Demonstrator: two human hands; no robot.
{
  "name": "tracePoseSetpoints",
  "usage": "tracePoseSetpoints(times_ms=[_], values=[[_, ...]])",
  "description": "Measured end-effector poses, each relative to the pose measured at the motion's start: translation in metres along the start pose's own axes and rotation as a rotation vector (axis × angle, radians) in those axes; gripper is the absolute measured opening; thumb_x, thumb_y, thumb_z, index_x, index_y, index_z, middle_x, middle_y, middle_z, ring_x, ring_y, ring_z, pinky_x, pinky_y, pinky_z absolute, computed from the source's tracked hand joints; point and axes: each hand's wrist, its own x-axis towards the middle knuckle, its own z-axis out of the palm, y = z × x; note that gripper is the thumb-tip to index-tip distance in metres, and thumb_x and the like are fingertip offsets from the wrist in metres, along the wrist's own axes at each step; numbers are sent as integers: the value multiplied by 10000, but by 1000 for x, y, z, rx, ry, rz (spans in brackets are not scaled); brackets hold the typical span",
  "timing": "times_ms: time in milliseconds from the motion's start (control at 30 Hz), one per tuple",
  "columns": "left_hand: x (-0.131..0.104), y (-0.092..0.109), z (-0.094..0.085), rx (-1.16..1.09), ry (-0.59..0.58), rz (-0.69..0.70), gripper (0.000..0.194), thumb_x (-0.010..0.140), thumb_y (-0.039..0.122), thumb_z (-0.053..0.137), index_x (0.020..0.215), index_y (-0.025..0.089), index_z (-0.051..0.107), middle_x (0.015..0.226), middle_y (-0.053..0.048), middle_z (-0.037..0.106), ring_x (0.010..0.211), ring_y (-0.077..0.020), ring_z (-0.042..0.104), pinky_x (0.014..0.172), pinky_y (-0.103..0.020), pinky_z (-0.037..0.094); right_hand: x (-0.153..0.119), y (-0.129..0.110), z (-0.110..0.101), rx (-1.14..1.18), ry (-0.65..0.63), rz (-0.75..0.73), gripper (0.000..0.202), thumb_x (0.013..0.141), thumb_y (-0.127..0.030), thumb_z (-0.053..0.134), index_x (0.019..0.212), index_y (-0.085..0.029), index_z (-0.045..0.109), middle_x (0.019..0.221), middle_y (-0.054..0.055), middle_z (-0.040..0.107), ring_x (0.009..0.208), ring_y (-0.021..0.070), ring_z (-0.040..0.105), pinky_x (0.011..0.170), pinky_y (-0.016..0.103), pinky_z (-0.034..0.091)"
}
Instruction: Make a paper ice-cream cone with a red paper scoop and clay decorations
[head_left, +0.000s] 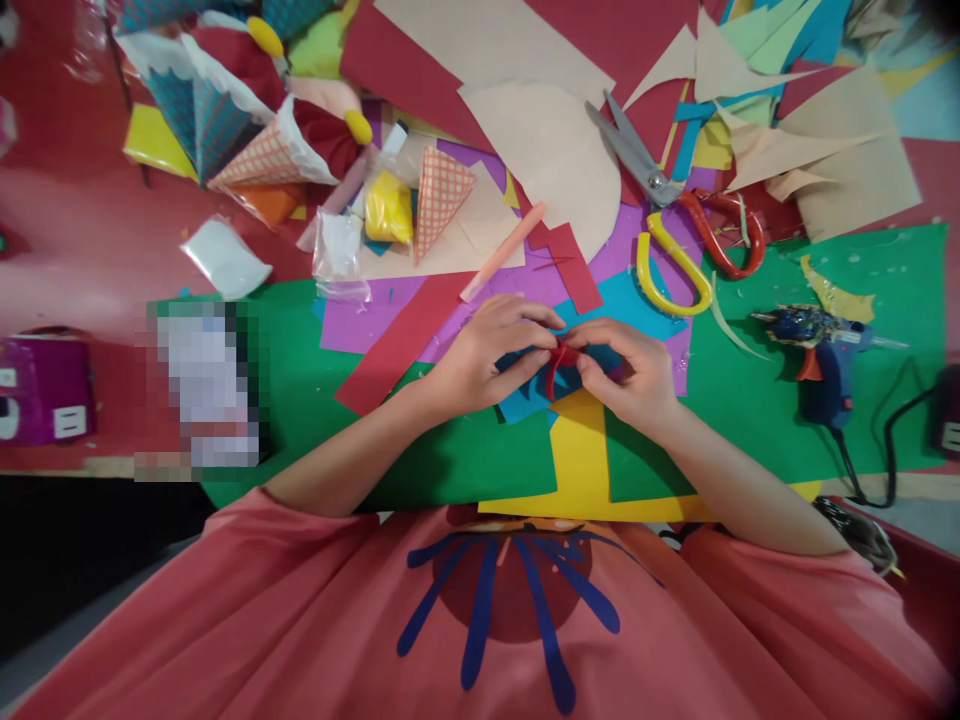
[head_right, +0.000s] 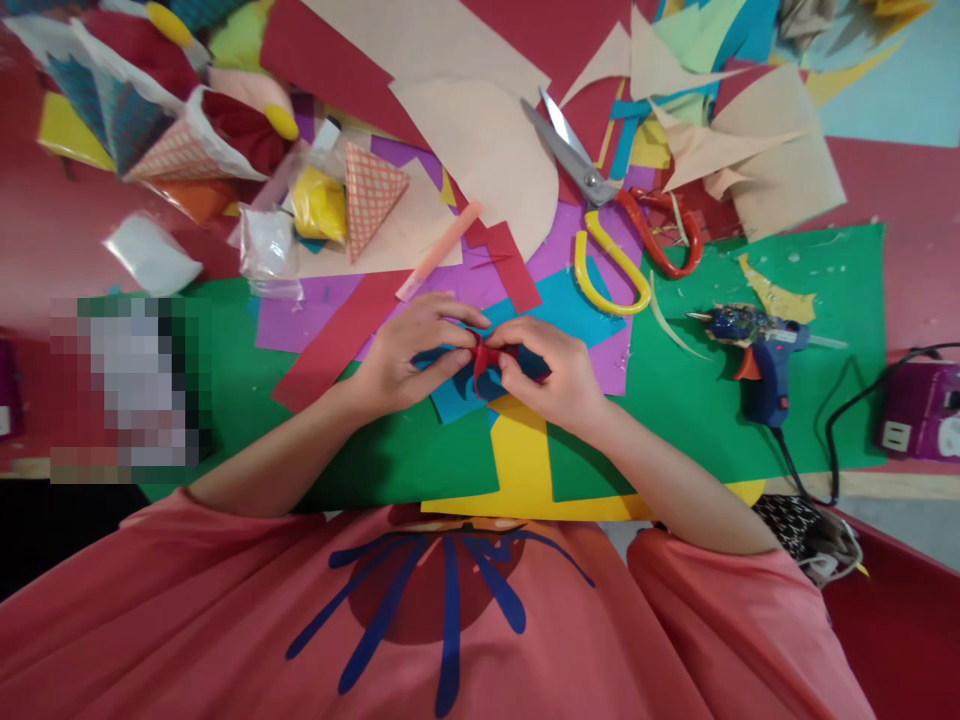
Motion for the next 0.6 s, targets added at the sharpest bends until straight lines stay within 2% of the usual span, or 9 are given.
tracePoseSetpoints(times_ms=[133, 333, 467, 533, 600], values=[[-2, 0, 1, 25, 10, 30, 142, 964, 236, 510, 941, 206, 647, 1044, -71, 702, 976, -173, 652, 893, -369, 516, 1, 1, 0, -55, 50, -38, 109, 885, -130, 575, 911, -208, 646, 903, 52, 757, 868, 160, 730, 798, 304, 589], [-2, 2, 1, 117, 34, 99, 141, 960, 230, 514, 933, 213, 651, 1013, -55, 676, 949, -165, 632, 885, -362, 508, 2, 2, 0, -80, 42, -67, 61, 895, -172, 608, 890, -224, 639, 884, 38, 745, 851, 171, 723, 792, 339, 591], [-2, 2, 3, 219, 99, 83, 99, 938, 211, 546, 933, 205, 645, 977, -53, 677, 920, -168, 627, 838, -339, 501, 1, 3, -2, -222, 164, -104, 88, 869, -201, 658, 947, -240, 650, 981, 66, 731, 968, 223, 703, 832, 405, 582], [-3, 1, 5, 295, 155, 78, 72, 924, 200, 573, 938, 198, 644, 918, -44, 672, 861, -162, 619, 778, -316, 489, 0, 3, -2, -231, 183, -133, 121, 874, -201, 656, 989, -239, 649, 926, 54, 733, 913, 210, 706, 795, 381, 584], [-4, 0, 7, 336, 178, 82, 67, 926, 210, 583, 948, 200, 645, 865, -29, 666, 808, -152, 612, 730, -299, 472, -1, 2, -1, -210, 134, -157, 123, 895, -211, 638, 1014, -238, 645, 872, 33, 742, 828, 186, 711, 739, 342, 587]])
